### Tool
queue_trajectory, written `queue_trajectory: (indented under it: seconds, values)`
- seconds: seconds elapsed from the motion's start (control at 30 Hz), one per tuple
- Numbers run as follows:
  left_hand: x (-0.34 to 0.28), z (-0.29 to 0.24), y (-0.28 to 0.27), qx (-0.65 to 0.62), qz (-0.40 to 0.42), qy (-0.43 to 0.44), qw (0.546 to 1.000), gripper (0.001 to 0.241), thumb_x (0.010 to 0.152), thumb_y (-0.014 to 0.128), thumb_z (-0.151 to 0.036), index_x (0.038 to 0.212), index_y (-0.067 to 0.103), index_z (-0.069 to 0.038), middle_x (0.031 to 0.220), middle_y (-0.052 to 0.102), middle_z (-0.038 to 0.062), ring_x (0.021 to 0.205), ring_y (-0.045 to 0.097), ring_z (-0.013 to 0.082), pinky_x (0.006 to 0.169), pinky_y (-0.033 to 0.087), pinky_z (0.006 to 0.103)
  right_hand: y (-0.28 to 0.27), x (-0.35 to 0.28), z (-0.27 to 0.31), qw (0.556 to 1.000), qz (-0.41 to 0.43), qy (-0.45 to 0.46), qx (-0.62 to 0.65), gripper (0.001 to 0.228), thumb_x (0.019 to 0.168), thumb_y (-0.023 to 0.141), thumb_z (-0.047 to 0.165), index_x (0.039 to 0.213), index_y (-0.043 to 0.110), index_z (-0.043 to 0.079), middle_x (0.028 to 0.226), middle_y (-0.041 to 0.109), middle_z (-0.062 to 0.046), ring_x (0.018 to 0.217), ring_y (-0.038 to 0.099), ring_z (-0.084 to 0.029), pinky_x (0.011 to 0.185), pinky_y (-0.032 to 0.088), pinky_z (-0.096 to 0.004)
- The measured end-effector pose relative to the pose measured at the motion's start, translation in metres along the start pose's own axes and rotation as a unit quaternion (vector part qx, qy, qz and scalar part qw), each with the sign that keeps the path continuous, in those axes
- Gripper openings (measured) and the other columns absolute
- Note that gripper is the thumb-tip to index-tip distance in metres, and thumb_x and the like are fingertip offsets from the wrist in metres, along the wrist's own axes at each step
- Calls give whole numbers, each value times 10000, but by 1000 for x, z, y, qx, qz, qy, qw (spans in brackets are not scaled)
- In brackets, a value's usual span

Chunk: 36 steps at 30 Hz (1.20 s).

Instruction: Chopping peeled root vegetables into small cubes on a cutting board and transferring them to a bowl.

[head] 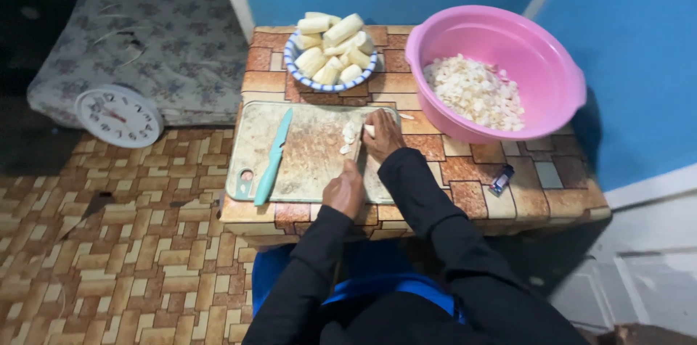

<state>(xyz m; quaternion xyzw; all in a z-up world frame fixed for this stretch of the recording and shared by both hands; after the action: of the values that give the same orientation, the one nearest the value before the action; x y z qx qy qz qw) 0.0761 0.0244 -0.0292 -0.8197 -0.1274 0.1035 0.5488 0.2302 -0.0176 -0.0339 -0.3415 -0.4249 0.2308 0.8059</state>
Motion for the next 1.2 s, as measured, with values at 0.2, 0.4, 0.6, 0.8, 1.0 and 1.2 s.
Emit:
queue_trajectory:
  seconds: [0.2,0.4,0.6,0.8,1.0,1.2]
  values:
    - [18,1,9,-25,-29,-7,999,139,820,381,-94,947,394,-39,737,631,239,719,653,445,647,531,535,7,-1,-6,1000,-5,-5,-28,209,755,535,174,900,391,127,831,397,-104,825,476,-353,716,416,-454]
    - [40,8,29,-38,9,-29,999,127,845,359,-125,948,377,-52,784,625,237,767,649,450,687,518,554,3,-2,2,1000,10,4,-17,214,779,529,229,895,383,123,824,375,-99,826,462,-357,722,406,-461]
    - [57,20,40,-72,49,-58,995,145,870,311,-161,955,368,-58,834,631,232,837,643,448,734,507,556,6,0,-4,999,17,27,-11,239,801,520,296,915,383,135,850,381,-85,874,467,-341,756,417,-453]
    - [12,3,-11,-91,65,-43,993,156,864,273,-123,971,357,-46,819,634,258,827,634,481,720,496,571,4,-1,-5,999,21,46,-16,228,800,498,309,910,387,143,859,390,-79,884,476,-334,745,425,-466]
    - [-10,-6,-28,-56,45,-25,997,138,869,281,-75,962,377,-42,824,639,273,815,648,449,733,514,526,4,0,-4,998,23,52,-15,218,809,480,288,917,381,126,862,396,-103,899,476,-361,747,424,-487]
    - [12,6,-5,-78,54,-25,995,137,852,306,-116,965,351,-53,784,634,261,797,638,474,699,506,565,5,-2,-4,999,19,36,-21,218,791,491,292,900,383,137,837,383,-84,868,477,-351,740,426,-475]
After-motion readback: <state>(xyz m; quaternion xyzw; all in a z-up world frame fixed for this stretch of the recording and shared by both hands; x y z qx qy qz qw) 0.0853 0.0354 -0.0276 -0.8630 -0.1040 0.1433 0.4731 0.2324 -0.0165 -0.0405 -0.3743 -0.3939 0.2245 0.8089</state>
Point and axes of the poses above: each hand's wrist, its own x-axis towards the middle knuckle, its own y-axis out of the palm, z = x × y, the point moved 7 cm from there along x, towards the middle knuckle
